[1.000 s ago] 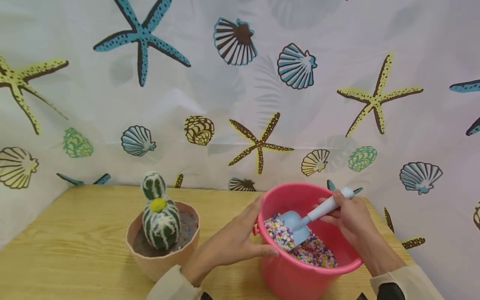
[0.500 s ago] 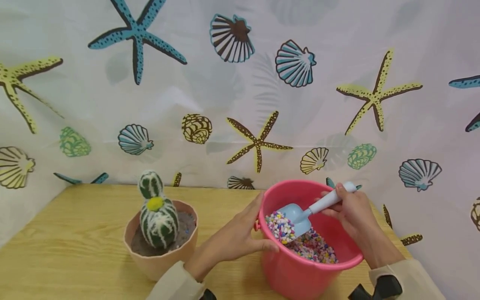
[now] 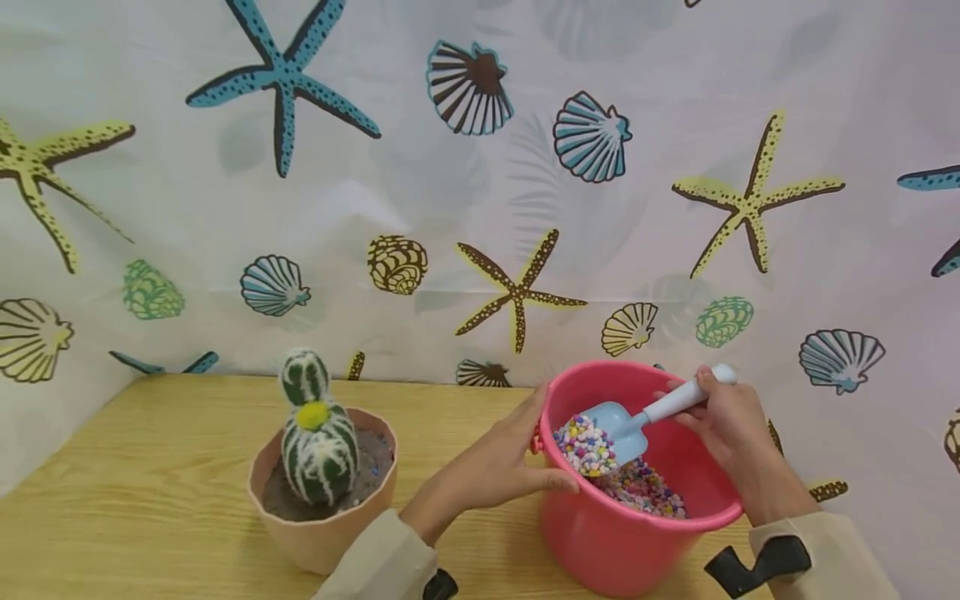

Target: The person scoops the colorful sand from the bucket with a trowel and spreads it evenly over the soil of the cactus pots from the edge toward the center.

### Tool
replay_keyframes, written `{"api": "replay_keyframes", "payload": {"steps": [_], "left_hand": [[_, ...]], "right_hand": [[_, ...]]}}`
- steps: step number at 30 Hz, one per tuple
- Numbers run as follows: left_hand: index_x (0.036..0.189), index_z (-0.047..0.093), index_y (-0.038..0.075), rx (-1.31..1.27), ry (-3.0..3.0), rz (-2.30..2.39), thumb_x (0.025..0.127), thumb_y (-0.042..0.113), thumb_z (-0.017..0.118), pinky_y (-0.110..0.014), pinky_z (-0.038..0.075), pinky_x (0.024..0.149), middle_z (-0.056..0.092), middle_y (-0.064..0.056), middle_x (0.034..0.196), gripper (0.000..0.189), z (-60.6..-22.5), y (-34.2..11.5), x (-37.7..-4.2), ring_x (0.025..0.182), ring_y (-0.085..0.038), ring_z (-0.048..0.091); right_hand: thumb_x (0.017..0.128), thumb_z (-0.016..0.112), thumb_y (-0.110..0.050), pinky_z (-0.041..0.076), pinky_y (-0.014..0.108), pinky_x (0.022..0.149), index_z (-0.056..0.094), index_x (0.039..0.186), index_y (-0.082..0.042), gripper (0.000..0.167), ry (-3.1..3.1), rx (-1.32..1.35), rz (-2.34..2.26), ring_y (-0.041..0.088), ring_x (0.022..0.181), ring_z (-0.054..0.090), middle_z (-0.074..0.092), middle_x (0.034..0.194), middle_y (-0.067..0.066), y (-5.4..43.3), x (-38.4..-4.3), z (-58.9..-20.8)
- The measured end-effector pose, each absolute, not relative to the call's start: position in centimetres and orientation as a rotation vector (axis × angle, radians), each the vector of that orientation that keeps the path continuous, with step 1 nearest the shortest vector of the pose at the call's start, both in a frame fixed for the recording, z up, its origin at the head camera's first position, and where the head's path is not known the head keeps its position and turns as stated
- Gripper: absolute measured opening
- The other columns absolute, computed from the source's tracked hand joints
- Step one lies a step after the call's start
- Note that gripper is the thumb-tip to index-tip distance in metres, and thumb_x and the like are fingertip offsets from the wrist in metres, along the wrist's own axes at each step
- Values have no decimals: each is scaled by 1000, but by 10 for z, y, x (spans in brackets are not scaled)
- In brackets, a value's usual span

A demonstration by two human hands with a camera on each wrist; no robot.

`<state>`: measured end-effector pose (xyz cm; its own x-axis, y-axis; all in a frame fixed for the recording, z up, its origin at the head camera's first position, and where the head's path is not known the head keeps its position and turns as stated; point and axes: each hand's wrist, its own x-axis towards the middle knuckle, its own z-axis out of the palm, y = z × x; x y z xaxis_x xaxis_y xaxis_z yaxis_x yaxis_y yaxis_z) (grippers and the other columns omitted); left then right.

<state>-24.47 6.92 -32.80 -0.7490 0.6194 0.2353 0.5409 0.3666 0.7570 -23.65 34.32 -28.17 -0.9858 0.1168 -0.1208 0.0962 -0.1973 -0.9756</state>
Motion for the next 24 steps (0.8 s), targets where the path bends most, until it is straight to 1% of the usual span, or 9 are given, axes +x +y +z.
{"api": "replay_keyframes", "payload": {"steps": [3, 6, 12, 15, 17, 19, 21, 22, 24], "left_hand": [[153, -1, 32, 1098, 2506, 1380, 73, 52, 77, -30, 50, 93, 30, 4, 153, 113, -329, 68, -243, 116, -11, 49], [152, 4, 34, 1113, 2481, 1424, 74, 52, 76, -30, 51, 91, 33, 4, 151, 108, -330, 67, -240, 119, -14, 49], [152, 1, 36, 1068, 2532, 1397, 79, 58, 67, -35, 50, 94, 31, 7, 153, 102, -331, 63, -230, 123, -15, 50], [153, 1, 34, 1068, 2586, 1342, 83, 61, 60, -37, 49, 96, 31, 7, 153, 96, -330, 58, -225, 121, -12, 50], [154, 3, 31, 1092, 2598, 1326, 85, 60, 57, -35, 50, 94, 37, 5, 149, 92, -329, 55, -223, 120, -12, 50], [154, 7, 28, 1117, 2616, 1308, 87, 60, 55, -32, 51, 90, 43, 3, 143, 89, -327, 52, -220, 113, -11, 51], [154, 12, 28, 1134, 2631, 1291, 87, 61, 54, -31, 52, 89, 46, 3, 140, 85, -327, 49, -218, 113, -11, 51], [153, 13, 28, 1141, 2636, 1284, 88, 60, 53, -31, 52, 89, 47, 3, 139, 83, -326, 47, -217, 114, -11, 51], [153, 16, 29, 1157, 2648, 1265, 89, 59, 53, -35, 51, 92, 47, 4, 140, 79, -325, 45, -215, 116, -11, 51]], "right_hand": [[100, 41, -33, 56, 31, 78, 38, 111, -9, 26, -1964, -257, 2418, 14, 81, 71, 64, 86, -3, 341, -235, -281], [100, 41, -33, 56, 31, 77, 38, 111, -10, 25, -1962, -262, 2423, 14, 80, 71, 65, 86, -4, 339, -233, -281], [100, 39, -32, 56, 32, 76, 38, 111, -10, 25, -1950, -278, 2431, 14, 79, 71, 66, 85, -4, 337, -230, -283], [100, 39, -32, 56, 32, 76, 38, 111, -10, 25, -1929, -274, 2452, 15, 79, 71, 65, 85, -4, 337, -230, -283], [99, 41, -32, 55, 34, 78, 38, 111, -11, 25, -1910, -282, 2468, 15, 79, 71, 65, 85, -4, 338, -230, -283], [99, 42, -33, 52, 35, 82, 38, 111, -12, 25, -1905, -286, 2467, 15, 80, 71, 65, 85, -4, 338, -230, -281], [98, 43, -34, 51, 36, 84, 38, 112, -14, 25, -1899, -298, 2467, 14, 81, 70, 66, 85, -5, 339, -230, -280], [98, 43, -34, 50, 36, 84, 38, 113, -14, 25, -1884, -310, 2478, 14, 81, 70, 66, 85, -4, 340, -229, -279], [99, 41, -33, 51, 36, 83, 36, 125, -14, 33, -1859, -324, 2496, 12, 80, 69, 66, 85, -4, 342, -229, -277]]}}
